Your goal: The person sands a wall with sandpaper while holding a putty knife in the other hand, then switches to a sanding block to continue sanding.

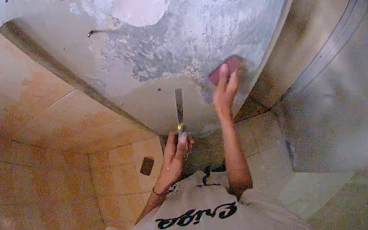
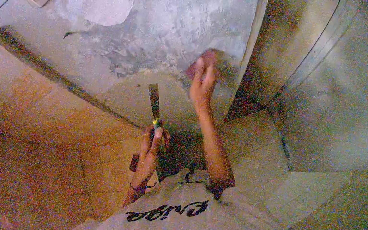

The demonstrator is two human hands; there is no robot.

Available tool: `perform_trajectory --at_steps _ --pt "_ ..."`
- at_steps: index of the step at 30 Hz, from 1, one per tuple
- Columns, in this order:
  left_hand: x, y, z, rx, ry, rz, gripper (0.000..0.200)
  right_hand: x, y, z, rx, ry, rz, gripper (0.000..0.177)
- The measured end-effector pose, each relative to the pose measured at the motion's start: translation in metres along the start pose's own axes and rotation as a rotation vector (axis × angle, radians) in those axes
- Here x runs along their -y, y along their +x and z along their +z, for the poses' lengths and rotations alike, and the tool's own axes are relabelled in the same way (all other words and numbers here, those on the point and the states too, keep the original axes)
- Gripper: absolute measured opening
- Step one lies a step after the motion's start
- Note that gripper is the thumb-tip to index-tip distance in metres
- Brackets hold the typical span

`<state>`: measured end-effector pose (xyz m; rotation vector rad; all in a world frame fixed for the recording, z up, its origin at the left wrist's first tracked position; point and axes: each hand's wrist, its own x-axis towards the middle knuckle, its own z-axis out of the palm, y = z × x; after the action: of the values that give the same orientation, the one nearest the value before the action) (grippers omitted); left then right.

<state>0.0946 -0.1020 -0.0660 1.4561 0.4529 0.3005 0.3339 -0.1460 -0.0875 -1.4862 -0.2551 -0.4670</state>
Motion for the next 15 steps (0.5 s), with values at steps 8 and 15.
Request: perform_trajectory --at_steps 8,15 --pt "0.01 0.005 0.009 -0.02 0.033 0.017 0.036 0.003 0.008 -0.019 -0.068 0.079 0.151 0.041" --pt "0.0 0.008 0.039 -0.049 0.009 -0.006 0.036 -0.023 -0.001 -0.023 0.104 0.059 -0.05 0.039"
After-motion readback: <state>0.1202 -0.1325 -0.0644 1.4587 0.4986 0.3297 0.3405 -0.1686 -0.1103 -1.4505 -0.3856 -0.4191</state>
